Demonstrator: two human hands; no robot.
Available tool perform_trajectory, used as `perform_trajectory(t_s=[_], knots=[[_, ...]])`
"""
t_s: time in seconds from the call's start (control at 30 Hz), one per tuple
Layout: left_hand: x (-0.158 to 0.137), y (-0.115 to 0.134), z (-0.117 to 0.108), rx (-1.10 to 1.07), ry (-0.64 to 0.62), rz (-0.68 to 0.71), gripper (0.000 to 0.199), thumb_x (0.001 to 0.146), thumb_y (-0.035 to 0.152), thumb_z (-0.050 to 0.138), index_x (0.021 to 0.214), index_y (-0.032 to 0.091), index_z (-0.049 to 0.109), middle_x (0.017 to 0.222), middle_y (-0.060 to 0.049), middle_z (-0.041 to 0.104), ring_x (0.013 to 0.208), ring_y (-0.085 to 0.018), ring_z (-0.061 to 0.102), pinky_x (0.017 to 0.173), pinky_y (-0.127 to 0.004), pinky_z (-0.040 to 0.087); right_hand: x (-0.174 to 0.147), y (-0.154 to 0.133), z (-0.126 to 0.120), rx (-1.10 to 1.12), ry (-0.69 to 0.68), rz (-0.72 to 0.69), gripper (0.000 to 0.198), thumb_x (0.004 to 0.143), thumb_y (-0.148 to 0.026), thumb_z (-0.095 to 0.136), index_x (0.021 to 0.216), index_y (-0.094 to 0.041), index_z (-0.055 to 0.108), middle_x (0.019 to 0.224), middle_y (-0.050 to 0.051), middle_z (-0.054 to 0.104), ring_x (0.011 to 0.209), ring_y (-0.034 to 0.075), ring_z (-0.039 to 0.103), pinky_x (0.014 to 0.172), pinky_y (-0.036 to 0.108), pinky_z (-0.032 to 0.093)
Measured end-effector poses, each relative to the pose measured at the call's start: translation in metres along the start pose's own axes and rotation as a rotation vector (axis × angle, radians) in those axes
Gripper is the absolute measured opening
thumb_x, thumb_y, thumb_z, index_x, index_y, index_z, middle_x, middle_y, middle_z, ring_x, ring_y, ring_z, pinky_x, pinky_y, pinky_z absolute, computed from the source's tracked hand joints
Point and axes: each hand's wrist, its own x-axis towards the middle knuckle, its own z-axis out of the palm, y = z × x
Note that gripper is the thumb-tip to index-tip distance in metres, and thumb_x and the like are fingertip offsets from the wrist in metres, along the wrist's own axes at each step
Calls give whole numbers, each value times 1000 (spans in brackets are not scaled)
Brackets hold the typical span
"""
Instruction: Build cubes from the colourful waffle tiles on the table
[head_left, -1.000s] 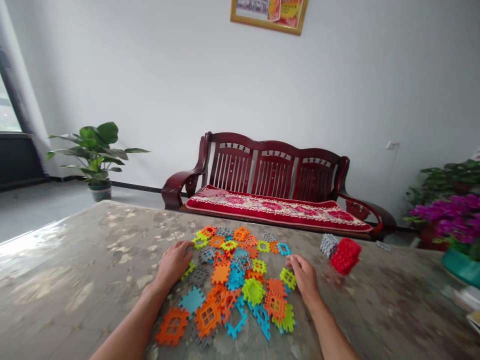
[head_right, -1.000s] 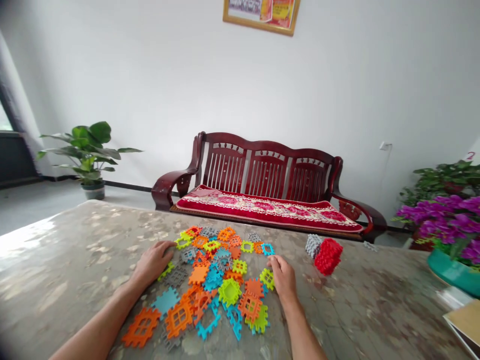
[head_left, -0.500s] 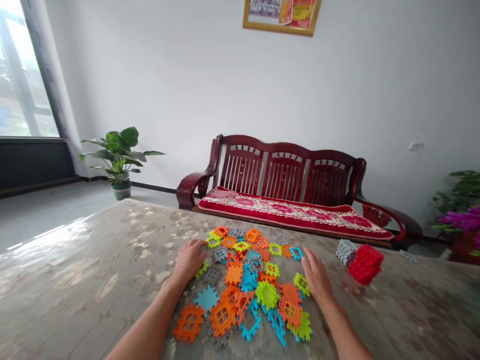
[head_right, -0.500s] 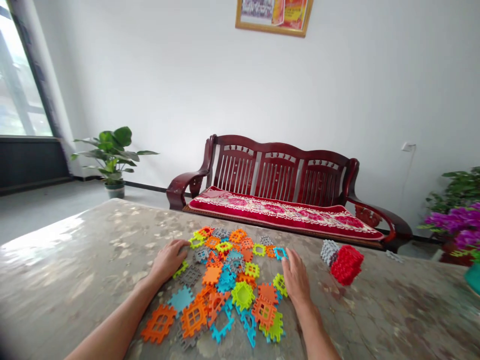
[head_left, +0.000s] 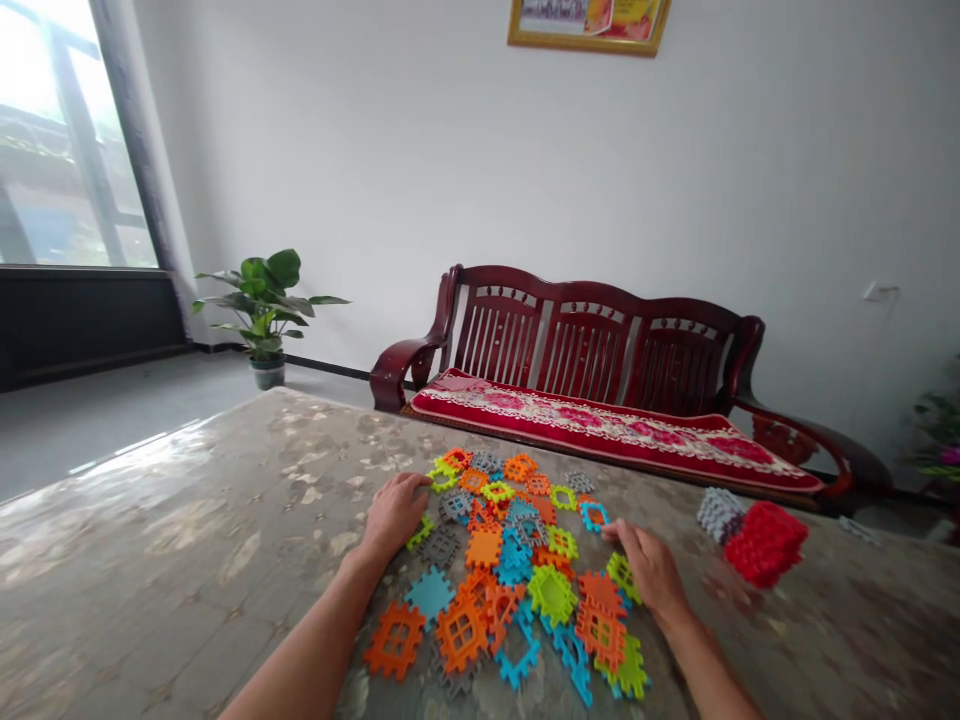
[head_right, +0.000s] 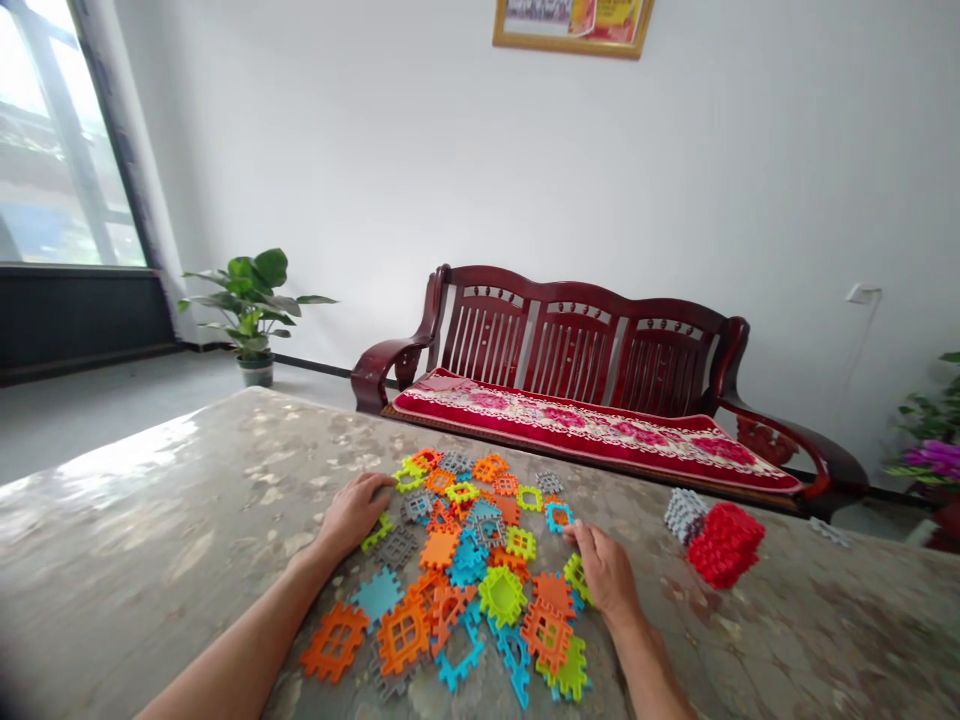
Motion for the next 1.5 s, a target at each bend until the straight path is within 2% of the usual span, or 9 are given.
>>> perform_trajectory(t_s=[0.1, 0.2, 0.33, 0.47, 0.67, 0.8, 0.97, 1.2, 1.5], knots=[[0, 1, -1, -18, 10, -3, 35, 84, 24, 45, 108, 25, 71, 122, -4, 68, 113, -21, 61, 100, -33, 42, -1, 0, -3, 2, 89, 44, 62, 89, -67, 32, 96, -22, 75, 92, 10, 76, 91, 26, 69, 86, 36, 51], [0, 1, -2, -22, 20, -3, 35, 85, 24, 45, 107, 25, 71, 119, -4, 69, 109, -20, 63, 98, -31, 44, 3, 5, -3, -7, 169, -48, 60, 89, -65, 34, 107, -22, 72, 114, 11, 71, 112, 27, 62, 102, 40, 45], [-1, 2, -2, -7, 12, 4, 35, 84, 23, 45, 107, 26, 71, 120, -4, 69, 110, -20, 62, 98, -31, 44, 5, 5, 2, -34, 32, -101, 57, 88, -62, 39, 114, -22, 71, 130, 10, 64, 124, 26, 55, 112, 43, 37], [-1, 2, -2, 20, 12, 7, 36, 83, 22, 45, 108, 27, 71, 121, -3, 68, 112, -20, 62, 99, -31, 44, 0, -8, 2, -13, -118, -118, 53, 90, -62, 37, 99, -26, 76, 117, 7, 70, 116, 25, 60, 108, 42, 41], [0, 0, -2, 38, 11, 30, 36, 84, 24, 45, 109, 26, 70, 122, -4, 67, 114, -21, 61, 101, -32, 43, -8, -15, -3, 242, 43, 79, 64, 80, -76, 44, 86, -21, 75, 92, 11, 76, 93, 29, 69, 88, 40, 53], [0, -1, -1, 35, 19, 34, 36, 84, 25, 44, 109, 27, 70, 121, -4, 68, 113, -22, 62, 100, -33, 44, -8, -16, -4, 375, 34, 124, 62, 75, -76, 55, 86, -19, 75, 92, 12, 76, 91, 30, 70, 85, 39, 55], [1, -3, 1, 47, 24, 36, 35, 85, 26, 45, 109, 27, 70, 121, -3, 68, 112, -21, 62, 99, -32, 44, -6, -15, -2, 328, -36, 66, 55, 71, -71, 64, 86, -20, 76, 88, 9, 76, 88, 27, 70, 83, 37, 54], [0, -2, 0, 60, 13, 47, 37, 84, 27, 45, 112, 25, 69, 123, -5, 67, 113, -22, 62, 100, -33, 45, -4, -2, 3, 430, 1, 116, 57, 71, -71, 64, 87, -17, 75, 89, 11, 76, 86, 29, 70, 82, 40, 54], [-3, -3, -1, 19, -14, 60, 35, 86, 30, 45, 110, 29, 70, 125, -2, 67, 114, -21, 62, 100, -31, 45, -16, -17, -5, 511, 59, 186, 54, 61, -67, 73, 85, -18, 74, 85, 10, 76, 83, 28, 70, 77, 39, 55]])
